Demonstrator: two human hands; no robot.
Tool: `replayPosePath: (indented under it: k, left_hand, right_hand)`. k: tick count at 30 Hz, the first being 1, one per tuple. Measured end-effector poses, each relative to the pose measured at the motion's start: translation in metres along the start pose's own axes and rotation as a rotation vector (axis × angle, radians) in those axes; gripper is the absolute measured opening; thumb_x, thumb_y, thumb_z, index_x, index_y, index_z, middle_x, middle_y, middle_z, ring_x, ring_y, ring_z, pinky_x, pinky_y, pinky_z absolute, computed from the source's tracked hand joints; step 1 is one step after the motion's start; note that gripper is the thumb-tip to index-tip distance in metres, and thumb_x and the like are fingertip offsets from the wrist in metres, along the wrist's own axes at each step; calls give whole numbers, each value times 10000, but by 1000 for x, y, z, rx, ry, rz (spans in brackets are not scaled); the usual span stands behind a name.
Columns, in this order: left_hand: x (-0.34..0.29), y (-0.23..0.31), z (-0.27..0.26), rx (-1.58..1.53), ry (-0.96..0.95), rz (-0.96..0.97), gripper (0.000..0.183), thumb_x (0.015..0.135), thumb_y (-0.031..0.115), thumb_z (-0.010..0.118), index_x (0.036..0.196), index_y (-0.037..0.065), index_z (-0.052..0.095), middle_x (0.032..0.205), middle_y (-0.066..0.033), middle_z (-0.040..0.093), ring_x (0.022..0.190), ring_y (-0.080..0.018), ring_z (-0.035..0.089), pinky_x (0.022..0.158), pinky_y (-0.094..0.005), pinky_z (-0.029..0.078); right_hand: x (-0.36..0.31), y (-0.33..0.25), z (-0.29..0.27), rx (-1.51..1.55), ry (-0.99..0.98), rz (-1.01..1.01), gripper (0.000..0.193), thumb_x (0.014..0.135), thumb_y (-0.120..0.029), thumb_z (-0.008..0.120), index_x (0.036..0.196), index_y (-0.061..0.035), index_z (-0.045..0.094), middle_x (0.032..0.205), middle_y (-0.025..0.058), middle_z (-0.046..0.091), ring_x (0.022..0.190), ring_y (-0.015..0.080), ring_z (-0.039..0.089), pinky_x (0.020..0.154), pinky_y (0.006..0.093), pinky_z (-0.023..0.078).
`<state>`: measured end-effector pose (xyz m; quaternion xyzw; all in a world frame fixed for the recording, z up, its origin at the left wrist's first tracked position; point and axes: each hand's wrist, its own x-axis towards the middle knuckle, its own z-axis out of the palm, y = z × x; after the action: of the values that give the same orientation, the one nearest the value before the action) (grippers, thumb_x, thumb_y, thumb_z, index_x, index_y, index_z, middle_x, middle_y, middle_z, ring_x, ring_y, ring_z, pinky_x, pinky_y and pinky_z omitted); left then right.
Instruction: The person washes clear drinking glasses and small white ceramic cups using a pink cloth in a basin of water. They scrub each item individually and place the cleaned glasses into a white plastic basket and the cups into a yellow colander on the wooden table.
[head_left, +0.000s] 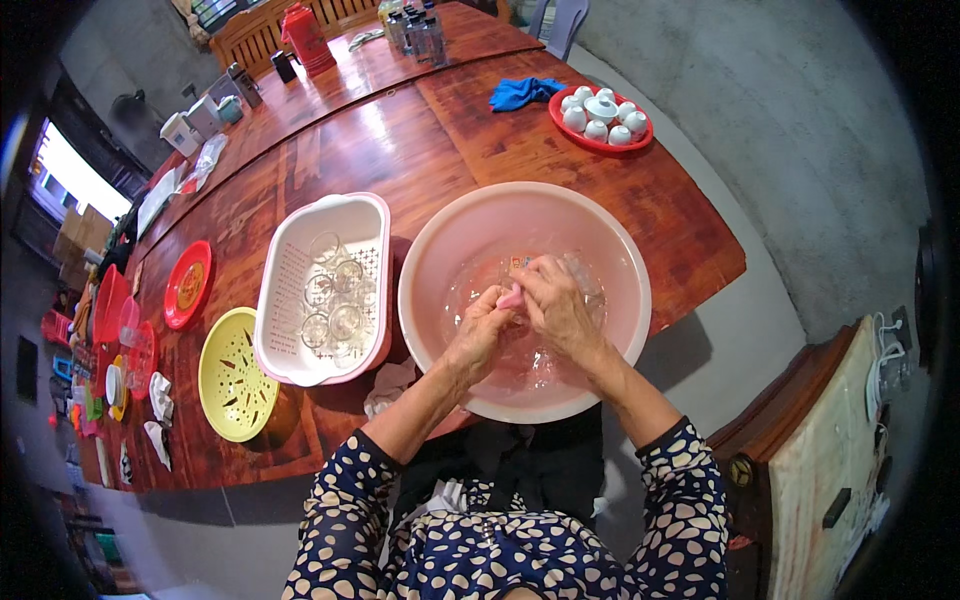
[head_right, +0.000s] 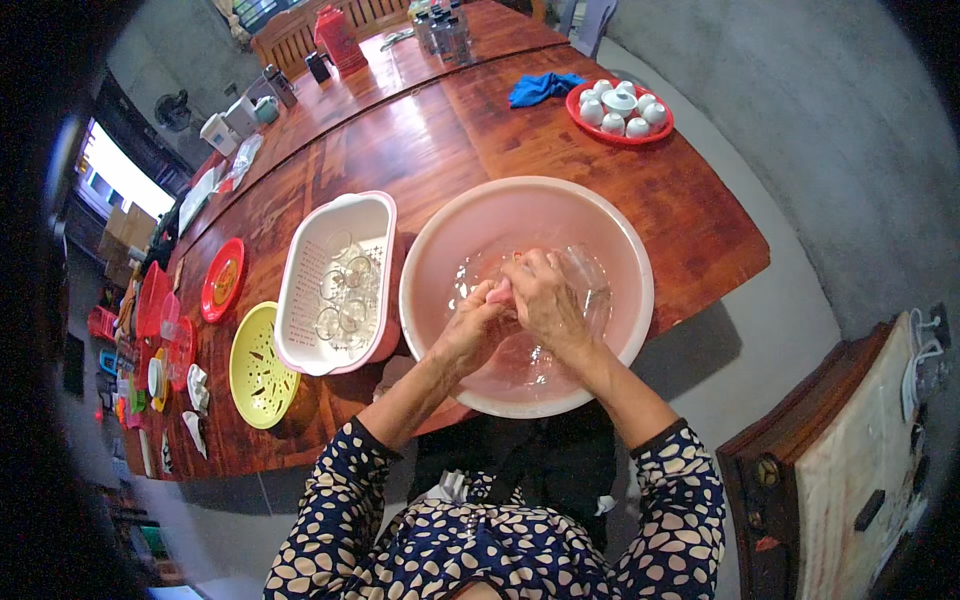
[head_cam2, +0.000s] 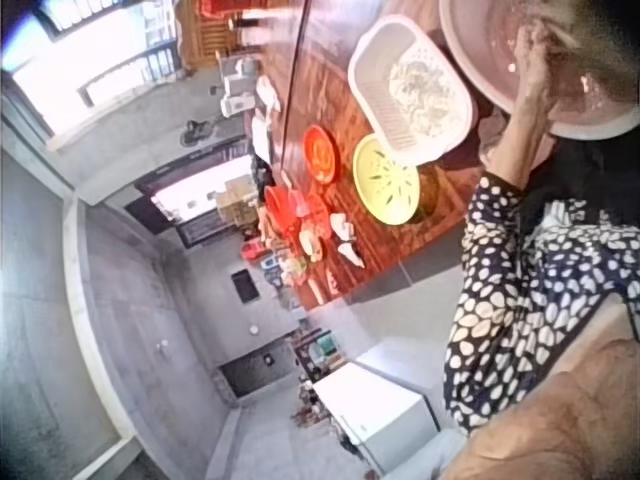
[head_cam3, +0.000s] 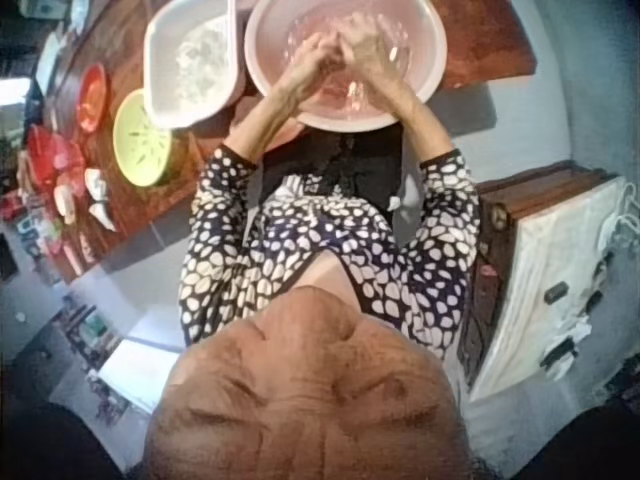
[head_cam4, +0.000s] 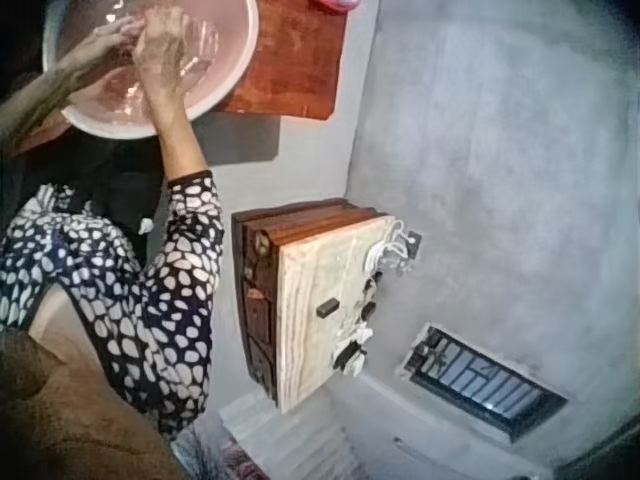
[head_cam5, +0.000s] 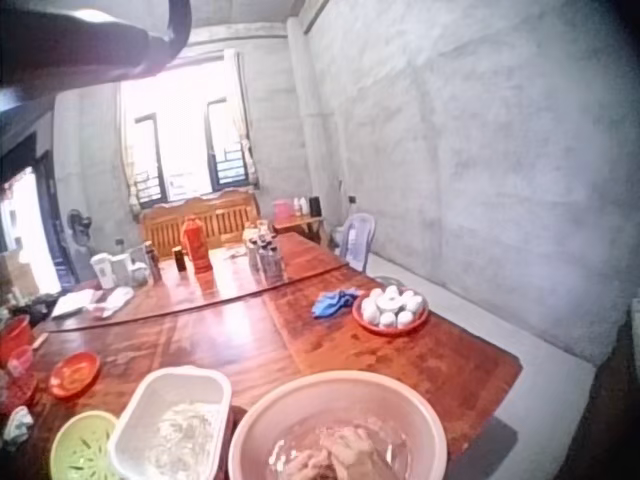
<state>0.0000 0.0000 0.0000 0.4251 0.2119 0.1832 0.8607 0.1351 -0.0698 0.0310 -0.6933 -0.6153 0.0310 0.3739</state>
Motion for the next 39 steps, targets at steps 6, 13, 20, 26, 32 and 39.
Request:
replayPosePath:
  k: [6,13,20,26,32,39]
  left_hand:
    - [-23,17,7,174,-52,88,79,960,164,494,987,92,515,1002,-17,573,922,-119,578,836,-319,500]
    - [-21,14,-5,67,65,109,145,963,234,514,944,90,512,918,-5,559,862,-95,569,825,-310,503]
    - [-19,10,-3,-76,84,179,136,968,219,495,910,96,500,868,4,532,800,-94,547,771,-303,511]
    - [-22,16,-2,-17,243,200,141,901,103,594,842,108,465,765,21,498,688,-51,524,635,-220,526]
    - [-24,22,4,0,300,359,231,830,-16,613,818,119,426,740,15,488,602,-43,506,525,-182,481]
    - [-22,28,12,-98,339,288,276,782,-22,598,979,107,454,858,-36,521,681,-101,548,583,-238,519]
  right_hand:
    - [17,2,-6,322,10,258,183,802,-45,568,957,-25,663,879,132,589,856,306,571,784,383,466]
    - [-34,-55,8,18,211,-150,265,744,53,602,992,-36,626,912,102,579,887,275,530,794,384,433]
    - [-13,-29,0,114,226,204,146,855,-94,566,975,-25,614,911,133,611,839,290,581,734,384,474]
    - [-17,-13,5,606,73,573,121,875,-56,540,956,15,595,784,172,641,632,219,630,559,352,502]
    - [-16,-9,-7,140,-375,506,351,825,-87,605,1152,-5,507,935,235,620,810,307,642,693,393,532]
    - [-28,-8,15,-51,-590,337,374,812,-153,592,1173,-65,556,1316,241,389,1152,415,436,939,469,403]
